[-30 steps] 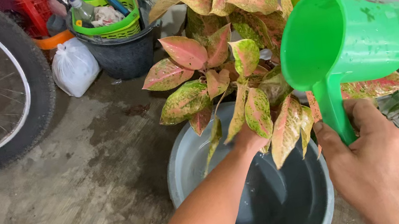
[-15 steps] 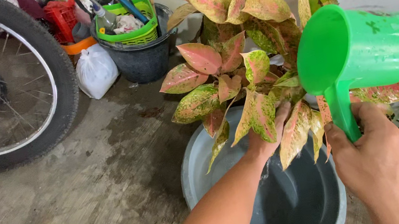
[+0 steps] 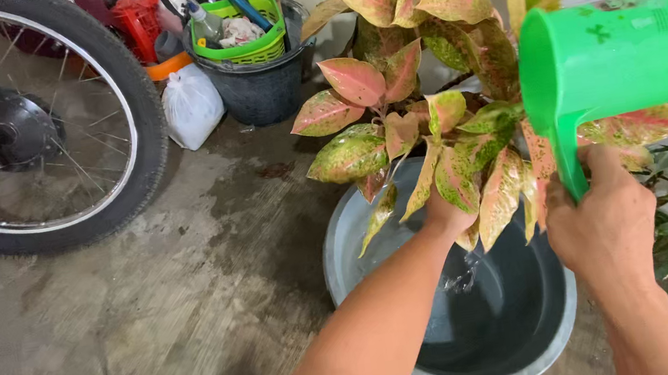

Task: The person uses a green plastic scoop to pour water from a large basin onto a potted Aglaonema plant. They repeatedly scoop water and pour it over the leaves and into the pot, occasionally adjusting the plant's position.

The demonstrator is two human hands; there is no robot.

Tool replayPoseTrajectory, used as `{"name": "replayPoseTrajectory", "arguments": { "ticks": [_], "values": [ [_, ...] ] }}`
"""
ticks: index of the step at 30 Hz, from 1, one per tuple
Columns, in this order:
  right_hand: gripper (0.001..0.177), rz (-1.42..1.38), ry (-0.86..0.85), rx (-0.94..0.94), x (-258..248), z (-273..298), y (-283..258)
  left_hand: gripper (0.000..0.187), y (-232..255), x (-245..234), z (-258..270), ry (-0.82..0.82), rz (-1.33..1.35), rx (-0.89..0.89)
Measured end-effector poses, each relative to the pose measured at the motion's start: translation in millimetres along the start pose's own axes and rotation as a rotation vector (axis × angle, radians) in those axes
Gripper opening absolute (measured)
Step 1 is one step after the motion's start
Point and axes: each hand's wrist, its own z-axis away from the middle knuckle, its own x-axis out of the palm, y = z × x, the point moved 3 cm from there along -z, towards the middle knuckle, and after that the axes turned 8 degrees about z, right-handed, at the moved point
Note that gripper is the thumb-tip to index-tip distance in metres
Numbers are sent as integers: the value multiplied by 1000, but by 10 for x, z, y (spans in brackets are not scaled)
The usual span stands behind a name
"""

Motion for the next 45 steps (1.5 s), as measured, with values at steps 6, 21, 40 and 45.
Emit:
{"name": "replayPoseTrajectory", "arguments": {
  "ticks": [6,21,40,45],
  "values": [
    [28,102,184,-29,-113,511,336,51,1279,141,368,-199,-855,-443],
    [36,121,-346,283,826,1681,1022,44,2762,741,1028,-725,-1353,-210],
    [41,83,-461,52,1914,2406,1476,62,2435,167,564,-543,-1307,-175],
    [46,124,-584,124,2226,2602,1726,67,2220,279,497,-498,-1308,-45]
  ]
}}
